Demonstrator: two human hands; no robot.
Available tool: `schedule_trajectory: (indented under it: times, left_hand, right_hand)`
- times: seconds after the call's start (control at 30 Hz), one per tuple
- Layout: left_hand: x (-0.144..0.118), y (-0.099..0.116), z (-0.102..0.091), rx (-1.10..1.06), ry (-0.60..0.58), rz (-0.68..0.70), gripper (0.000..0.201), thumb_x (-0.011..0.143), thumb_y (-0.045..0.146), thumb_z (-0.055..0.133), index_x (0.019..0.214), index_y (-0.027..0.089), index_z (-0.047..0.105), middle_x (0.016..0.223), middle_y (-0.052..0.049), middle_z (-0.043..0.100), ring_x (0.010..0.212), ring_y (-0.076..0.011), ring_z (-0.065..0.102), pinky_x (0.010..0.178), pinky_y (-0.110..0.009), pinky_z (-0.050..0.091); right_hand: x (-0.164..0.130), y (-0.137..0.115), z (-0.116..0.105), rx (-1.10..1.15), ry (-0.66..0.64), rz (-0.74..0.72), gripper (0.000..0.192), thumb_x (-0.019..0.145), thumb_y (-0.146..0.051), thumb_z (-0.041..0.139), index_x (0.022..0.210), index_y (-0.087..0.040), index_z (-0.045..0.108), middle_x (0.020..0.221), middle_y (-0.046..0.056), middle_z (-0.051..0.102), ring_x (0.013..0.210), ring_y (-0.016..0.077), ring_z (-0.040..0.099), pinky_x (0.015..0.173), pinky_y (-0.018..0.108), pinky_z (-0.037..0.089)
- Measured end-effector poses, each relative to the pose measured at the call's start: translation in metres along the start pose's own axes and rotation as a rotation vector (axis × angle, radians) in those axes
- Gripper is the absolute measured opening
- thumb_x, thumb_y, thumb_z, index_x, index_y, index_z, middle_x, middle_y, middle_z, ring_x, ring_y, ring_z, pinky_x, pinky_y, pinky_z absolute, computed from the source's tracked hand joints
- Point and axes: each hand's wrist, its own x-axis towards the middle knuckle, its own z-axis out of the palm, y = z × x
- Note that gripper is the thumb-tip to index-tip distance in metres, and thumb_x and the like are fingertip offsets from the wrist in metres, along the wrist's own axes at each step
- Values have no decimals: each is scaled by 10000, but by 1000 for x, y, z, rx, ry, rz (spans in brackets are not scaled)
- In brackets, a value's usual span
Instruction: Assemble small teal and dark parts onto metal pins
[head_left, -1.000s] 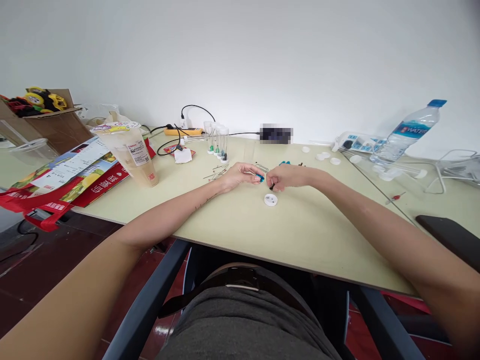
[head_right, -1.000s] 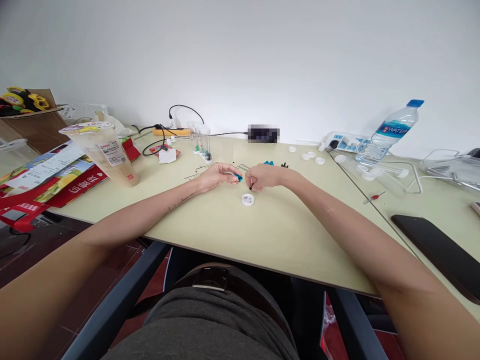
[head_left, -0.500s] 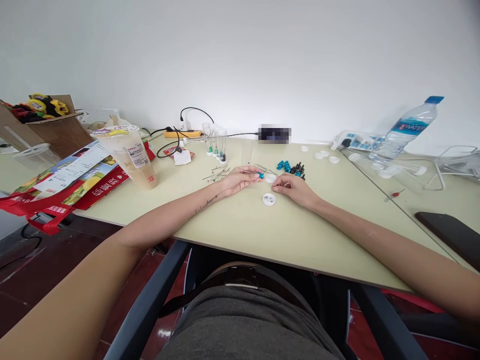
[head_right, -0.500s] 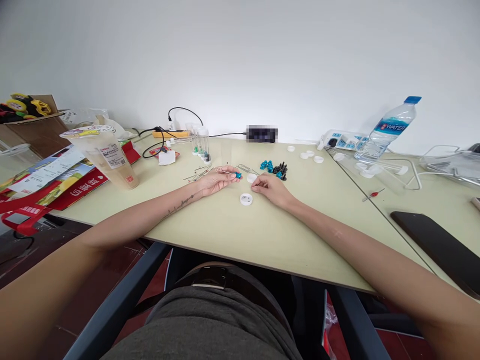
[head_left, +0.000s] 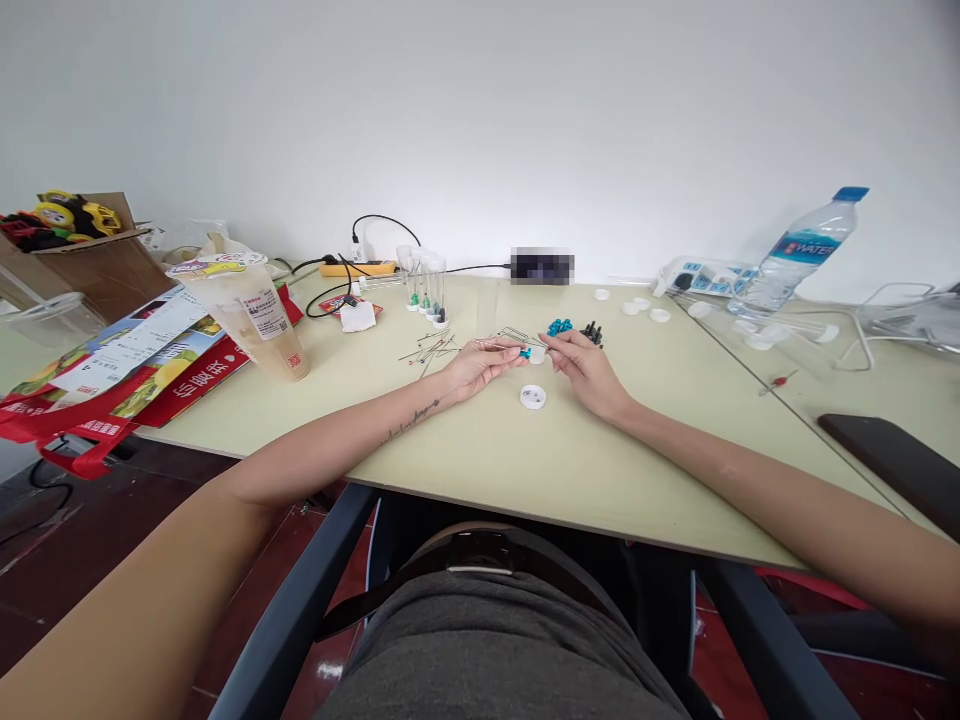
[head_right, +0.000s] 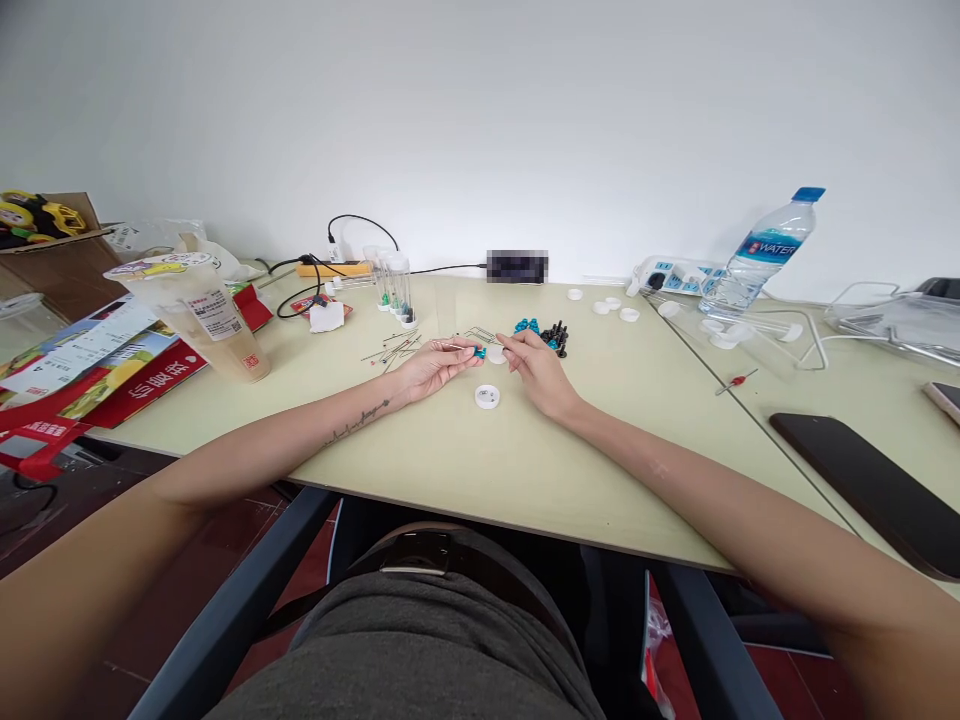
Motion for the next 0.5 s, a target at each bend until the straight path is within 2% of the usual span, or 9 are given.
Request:
schedule_trajectory:
  times: [0.13,0.23,0.33,0.4,0.5]
  left_hand:
    - [-2,2,1,-34,-6,-27,192,674,95,672,866,113,676,892,-59,673,870,-148,644,991,-314,423]
    - [-3,2,3,-60,-20,-27,194,666,86,678,860,97,677,871,-65,678,844,-142,649,966,-284,438]
    - [-4,2,5,-81,-43,-33,182,673,86,672,855,83,681,855,-71,681,815,-130,652,943,-262,450]
    - [-5,3,6,-85,-57,-37,181,678,89,668,858,81,684,860,-76,681,817,-131,651,938,-261,453]
    - [-5,3,7,-91,-62,-36,185,678,95,670,861,80,686,890,-85,677,838,-137,648,939,-261,451]
  right_hand:
    - [-1,-3,0,-35,-39,-87,361,898,-311,370,1218,-285,536,846,49,522,738,172,517,734,362,471]
    - [-3,-4,0,40,-49,-72,385,866,-329,462,1242,-252,491,850,39,566,665,148,541,676,333,493]
    - [-4,-4,0,103,-2,-35,300,820,-358,543,1087,-224,572,851,36,592,616,137,564,610,313,507]
    - [-4,-3,0,90,42,-45,221,815,-356,553,976,-218,616,885,42,598,619,136,581,629,324,516]
    - [-5,-4,0,79,94,-50,221,799,-345,583,985,-229,608,923,45,608,685,151,611,700,346,530]
